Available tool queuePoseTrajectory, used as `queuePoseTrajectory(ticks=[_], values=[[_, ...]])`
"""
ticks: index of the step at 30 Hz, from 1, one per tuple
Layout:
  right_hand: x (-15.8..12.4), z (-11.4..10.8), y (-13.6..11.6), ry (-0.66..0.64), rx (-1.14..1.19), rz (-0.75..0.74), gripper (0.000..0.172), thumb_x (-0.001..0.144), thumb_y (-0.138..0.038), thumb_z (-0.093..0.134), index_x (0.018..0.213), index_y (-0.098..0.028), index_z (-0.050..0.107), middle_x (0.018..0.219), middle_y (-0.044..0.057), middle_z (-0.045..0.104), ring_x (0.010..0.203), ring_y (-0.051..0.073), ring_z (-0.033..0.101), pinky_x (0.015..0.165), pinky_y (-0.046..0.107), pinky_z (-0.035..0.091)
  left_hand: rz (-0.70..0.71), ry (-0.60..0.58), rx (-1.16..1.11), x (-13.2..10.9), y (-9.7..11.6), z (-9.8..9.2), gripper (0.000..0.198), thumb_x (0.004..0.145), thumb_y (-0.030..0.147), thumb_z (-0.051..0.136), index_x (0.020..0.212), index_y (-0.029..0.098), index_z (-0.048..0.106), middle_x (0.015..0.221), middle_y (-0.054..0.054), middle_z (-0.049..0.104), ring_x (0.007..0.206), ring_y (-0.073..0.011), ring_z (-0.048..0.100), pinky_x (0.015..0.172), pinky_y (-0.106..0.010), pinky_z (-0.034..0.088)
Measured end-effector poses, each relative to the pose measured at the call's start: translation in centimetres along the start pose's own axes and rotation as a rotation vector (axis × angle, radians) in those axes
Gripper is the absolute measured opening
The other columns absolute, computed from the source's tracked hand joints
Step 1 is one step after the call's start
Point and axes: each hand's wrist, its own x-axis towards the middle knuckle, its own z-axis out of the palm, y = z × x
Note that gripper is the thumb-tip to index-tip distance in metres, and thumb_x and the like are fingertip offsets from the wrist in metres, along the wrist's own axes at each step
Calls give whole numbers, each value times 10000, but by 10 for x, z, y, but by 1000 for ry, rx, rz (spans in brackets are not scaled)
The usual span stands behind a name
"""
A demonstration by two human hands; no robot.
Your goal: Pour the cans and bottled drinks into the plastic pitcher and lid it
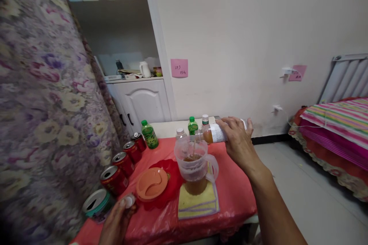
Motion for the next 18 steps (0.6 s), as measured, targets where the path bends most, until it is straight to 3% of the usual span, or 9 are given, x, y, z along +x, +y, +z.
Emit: queuePoseTrajectory(ticks=[5, 11, 18], values=[[0, -3, -1, -10, -7, 1, 660, 818, 20, 482, 1389, -310, 495, 1392, 79, 617, 1293, 318, 504, 1118, 751, 207, -136, -54, -83, 0, 2, -3, 377, 666, 547, 763, 863, 228, 725, 904, -57, 761, 775, -266, 718, 739, -402, 626], [0, -4, -1, -16, 3, 9, 640, 827, 5, 486, 1383, -312, 495, 1390, 72, 620, 1293, 321, 505, 1114, 768, 200, -130, -57, -99, 2, -3, -4, 371, 644, 536, 789, 850, 234, 726, 906, -57, 761, 779, -271, 723, 731, -399, 634], [0, -7, -5, -12, 7, 12, 626, 831, 1, 477, 1380, -300, 498, 1388, 84, 623, 1292, 325, 506, 1118, 766, 202, -233, -67, -208, 2, -10, -3, 418, 678, 581, 759, 909, 233, 734, 942, -58, 774, 800, -258, 727, 749, -392, 635]])
